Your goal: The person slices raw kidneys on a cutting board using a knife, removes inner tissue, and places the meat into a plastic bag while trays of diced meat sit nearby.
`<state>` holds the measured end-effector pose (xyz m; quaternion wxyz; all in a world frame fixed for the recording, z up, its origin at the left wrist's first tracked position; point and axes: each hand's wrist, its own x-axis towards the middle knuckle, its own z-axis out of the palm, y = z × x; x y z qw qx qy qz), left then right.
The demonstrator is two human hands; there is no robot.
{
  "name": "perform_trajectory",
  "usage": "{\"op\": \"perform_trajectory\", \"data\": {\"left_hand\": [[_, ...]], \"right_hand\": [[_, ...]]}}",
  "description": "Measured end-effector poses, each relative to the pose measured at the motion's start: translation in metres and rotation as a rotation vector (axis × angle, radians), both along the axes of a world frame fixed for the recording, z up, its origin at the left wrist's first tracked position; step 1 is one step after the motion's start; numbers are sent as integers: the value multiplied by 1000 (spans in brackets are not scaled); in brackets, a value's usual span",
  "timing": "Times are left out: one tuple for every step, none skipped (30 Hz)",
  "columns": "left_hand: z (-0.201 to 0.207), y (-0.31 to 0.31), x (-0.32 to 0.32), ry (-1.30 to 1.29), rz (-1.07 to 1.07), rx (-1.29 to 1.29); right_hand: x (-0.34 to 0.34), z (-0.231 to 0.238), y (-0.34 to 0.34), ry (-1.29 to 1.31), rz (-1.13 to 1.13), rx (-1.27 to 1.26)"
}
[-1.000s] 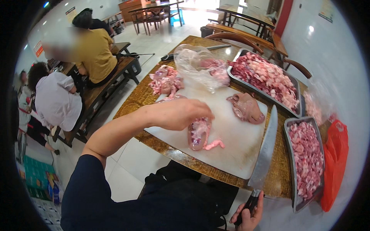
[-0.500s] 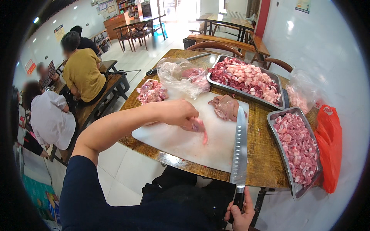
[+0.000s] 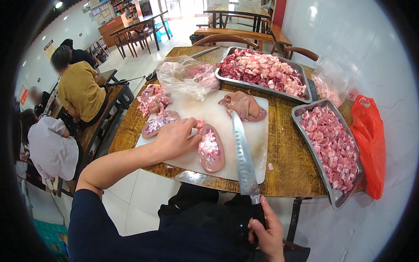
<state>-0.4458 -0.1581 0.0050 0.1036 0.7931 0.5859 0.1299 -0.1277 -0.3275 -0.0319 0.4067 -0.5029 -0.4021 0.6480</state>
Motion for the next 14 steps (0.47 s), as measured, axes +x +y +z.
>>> {"op": "perform_trajectory", "data": {"left_hand": [[-7,-3,-8,-30,-85,88],[-13,-6,-13,-61,-169,176],[-19,-11,-13,-92,-263,227],[-24,-17,-12,-125,-358,279],[-29,-21,-11,-159,-453,330],[-31,-24,-12,-100,-470,298],[-33,-28,-12,-44,-487,266],[-34,-30,-13,14,-504,233],[-35,-31,-16,71,-521,201],[-36,-28,-20,94,-539,130],[-35,-26,-22,123,-549,138],[-34,-26,-24,151,-558,147],[-32,-24,-24,176,-572,157],[-33,-21,-25,203,-596,157]], "right_hand": [[-1,2,2,-15,29,-6],[-3,5,3,-16,47,-30],[-6,9,5,-17,66,-55],[-8,12,9,-19,84,-78],[-10,13,14,-17,87,-96],[-12,14,20,-15,91,-115],[-14,15,25,-14,94,-133],[-14,14,30,6,106,-139],[-15,11,35,26,118,-145],[-15,9,39,47,131,-151],[-15,8,42,30,139,-147],[-16,7,45,13,148,-142],[-16,6,47,-7,151,-138],[-14,6,49,-29,164,-136]]}}
